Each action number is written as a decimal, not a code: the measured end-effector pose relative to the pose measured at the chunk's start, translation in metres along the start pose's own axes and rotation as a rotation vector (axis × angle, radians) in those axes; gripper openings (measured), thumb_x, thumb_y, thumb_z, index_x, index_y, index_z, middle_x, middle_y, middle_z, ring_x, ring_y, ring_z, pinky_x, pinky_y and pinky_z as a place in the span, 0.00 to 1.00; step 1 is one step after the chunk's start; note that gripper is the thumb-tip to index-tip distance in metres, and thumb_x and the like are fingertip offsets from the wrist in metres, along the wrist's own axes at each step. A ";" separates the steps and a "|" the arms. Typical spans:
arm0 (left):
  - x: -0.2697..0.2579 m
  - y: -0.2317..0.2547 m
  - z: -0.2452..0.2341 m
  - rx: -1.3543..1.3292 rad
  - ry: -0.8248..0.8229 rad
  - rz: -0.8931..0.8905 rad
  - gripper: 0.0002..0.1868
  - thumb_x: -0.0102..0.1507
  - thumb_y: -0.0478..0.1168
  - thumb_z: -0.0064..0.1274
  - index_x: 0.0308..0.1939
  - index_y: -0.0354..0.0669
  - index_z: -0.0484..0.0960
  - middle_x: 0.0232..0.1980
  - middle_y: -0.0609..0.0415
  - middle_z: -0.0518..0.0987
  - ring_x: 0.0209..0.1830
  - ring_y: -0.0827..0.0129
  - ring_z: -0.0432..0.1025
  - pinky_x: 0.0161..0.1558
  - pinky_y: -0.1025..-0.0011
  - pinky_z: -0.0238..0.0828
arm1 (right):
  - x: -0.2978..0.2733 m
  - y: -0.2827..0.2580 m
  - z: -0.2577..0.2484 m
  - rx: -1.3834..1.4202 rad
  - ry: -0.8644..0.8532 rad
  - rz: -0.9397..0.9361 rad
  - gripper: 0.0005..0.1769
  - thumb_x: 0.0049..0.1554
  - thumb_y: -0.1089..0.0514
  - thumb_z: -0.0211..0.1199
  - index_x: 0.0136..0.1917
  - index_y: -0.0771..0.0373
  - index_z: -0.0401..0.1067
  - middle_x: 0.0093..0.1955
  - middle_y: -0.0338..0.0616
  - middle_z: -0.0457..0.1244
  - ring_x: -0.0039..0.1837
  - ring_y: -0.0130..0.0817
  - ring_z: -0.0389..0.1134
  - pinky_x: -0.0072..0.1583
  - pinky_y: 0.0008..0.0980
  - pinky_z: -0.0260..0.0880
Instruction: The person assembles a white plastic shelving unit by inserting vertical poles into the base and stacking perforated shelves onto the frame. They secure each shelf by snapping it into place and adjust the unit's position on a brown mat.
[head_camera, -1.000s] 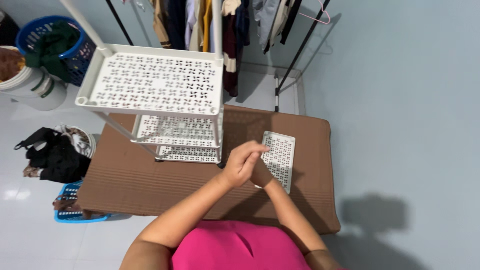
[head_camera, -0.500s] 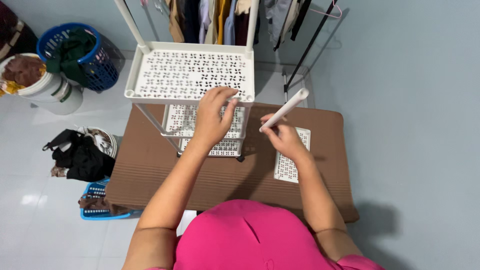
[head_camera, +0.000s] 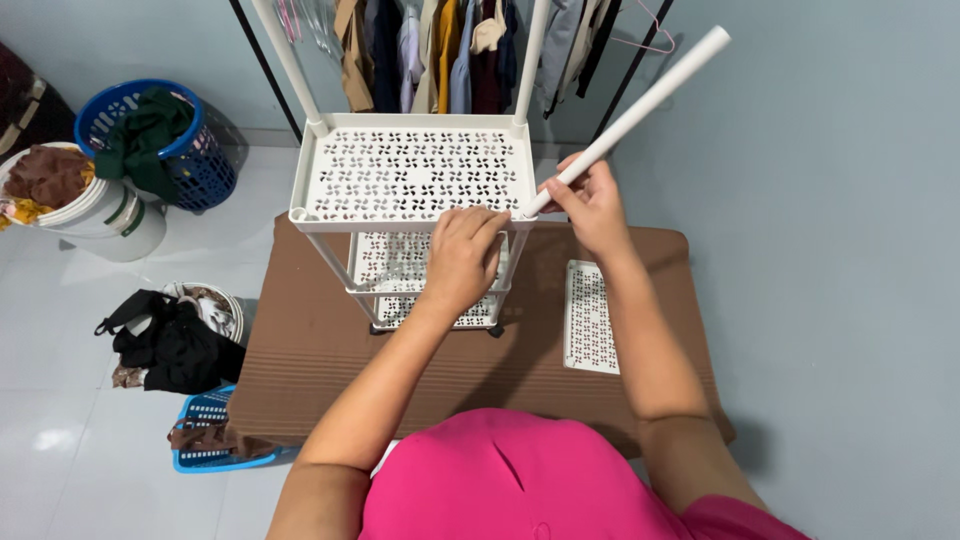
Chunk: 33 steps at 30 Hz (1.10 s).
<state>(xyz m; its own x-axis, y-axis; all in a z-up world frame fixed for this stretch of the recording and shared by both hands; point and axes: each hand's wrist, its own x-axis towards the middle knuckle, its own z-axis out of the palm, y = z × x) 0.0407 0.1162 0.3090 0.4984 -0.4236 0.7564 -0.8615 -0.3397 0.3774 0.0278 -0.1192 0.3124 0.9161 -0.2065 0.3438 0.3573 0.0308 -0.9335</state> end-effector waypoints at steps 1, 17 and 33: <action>0.000 0.000 0.000 -0.010 0.000 0.002 0.17 0.61 0.32 0.58 0.54 0.40 0.82 0.49 0.52 0.80 0.55 0.58 0.73 0.61 0.56 0.63 | 0.002 -0.002 0.001 -0.039 -0.014 -0.002 0.15 0.64 0.66 0.60 0.61 0.67 0.60 0.50 0.49 0.67 0.52 0.35 0.73 0.53 0.34 0.78; 0.003 -0.001 0.001 -0.063 0.042 0.007 0.15 0.60 0.33 0.59 0.52 0.39 0.82 0.47 0.52 0.81 0.51 0.60 0.74 0.57 0.59 0.64 | -0.002 -0.062 0.038 -0.750 -0.123 -0.086 0.13 0.56 0.59 0.70 0.51 0.66 0.72 0.41 0.44 0.71 0.43 0.30 0.74 0.46 0.31 0.73; -0.015 -0.014 0.014 0.060 -0.027 0.036 0.24 0.61 0.35 0.58 0.63 0.41 0.78 0.64 0.48 0.76 0.72 0.51 0.65 0.71 0.46 0.53 | -0.035 0.036 -0.002 0.055 -0.101 0.003 0.20 0.61 0.66 0.70 0.65 0.66 0.72 0.54 0.39 0.66 0.53 0.22 0.65 0.56 0.23 0.67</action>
<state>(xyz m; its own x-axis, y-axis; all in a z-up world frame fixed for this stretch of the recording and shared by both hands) 0.0468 0.1156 0.2853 0.4702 -0.4589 0.7539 -0.8721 -0.3730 0.3168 0.0076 -0.1132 0.2667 0.9300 -0.1067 0.3519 0.3612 0.0859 -0.9285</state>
